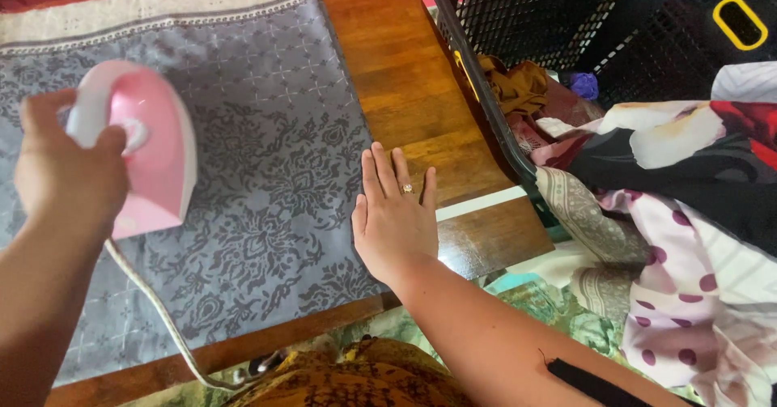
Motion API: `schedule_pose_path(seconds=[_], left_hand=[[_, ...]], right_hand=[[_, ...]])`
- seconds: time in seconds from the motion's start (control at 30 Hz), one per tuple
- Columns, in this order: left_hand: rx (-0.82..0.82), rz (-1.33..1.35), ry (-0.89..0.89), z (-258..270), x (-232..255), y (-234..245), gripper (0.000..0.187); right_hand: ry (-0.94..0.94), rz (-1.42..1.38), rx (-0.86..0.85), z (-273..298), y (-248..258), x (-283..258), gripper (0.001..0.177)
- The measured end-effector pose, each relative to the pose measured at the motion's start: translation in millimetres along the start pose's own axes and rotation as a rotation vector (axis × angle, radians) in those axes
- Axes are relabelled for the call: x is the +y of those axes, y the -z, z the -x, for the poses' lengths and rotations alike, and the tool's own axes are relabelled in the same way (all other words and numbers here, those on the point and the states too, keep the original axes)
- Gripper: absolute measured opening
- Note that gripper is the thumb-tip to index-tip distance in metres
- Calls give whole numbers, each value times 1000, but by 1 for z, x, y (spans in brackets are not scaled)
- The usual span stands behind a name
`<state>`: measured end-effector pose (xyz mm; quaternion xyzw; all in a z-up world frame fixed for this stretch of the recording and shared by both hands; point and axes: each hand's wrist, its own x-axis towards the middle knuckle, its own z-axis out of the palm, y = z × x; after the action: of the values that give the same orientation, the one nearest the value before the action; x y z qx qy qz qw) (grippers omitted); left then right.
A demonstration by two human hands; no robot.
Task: The recorder takes a piece of fabric from a laundry basket, spreads it on a table, and irons it smooth.
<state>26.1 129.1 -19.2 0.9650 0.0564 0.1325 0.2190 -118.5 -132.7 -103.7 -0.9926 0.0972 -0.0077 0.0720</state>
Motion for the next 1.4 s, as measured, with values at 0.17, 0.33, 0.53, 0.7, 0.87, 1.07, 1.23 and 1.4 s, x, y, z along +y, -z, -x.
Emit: schedule_pose_path(seconds=[0.17,0.33,0.53,0.7,0.87,1.07,1.23,1.4], left_hand=[[-203,135,42,16,53,-9,53],[-454,228,-186,57,113,-9,52],[-734,111,-226,83,116,41,56],[-831,-63,-111,39,23,58,71],[-870,-55,32,17,-28,65,64],[-1134,86,-106,67,54,76,44],[-1205,133,-204,95,95,76,49],[-1124,131,-196,67,18,79,53]], right_hand=[[28,-60,105,-3,-7,8,63],[-398,-1134,239,-10,24,17,56],[-478,-1377,457,-49,14,55,45],[-151,-1374,347,-85,5,41,64],[9,-1323,-48,-99,12,-2,91],[-47,-776,-397,-100,47,-23,107],[-62,-443,-444,-92,63,-37,99],[-85,-373,-429,-84,68,-45,92]])
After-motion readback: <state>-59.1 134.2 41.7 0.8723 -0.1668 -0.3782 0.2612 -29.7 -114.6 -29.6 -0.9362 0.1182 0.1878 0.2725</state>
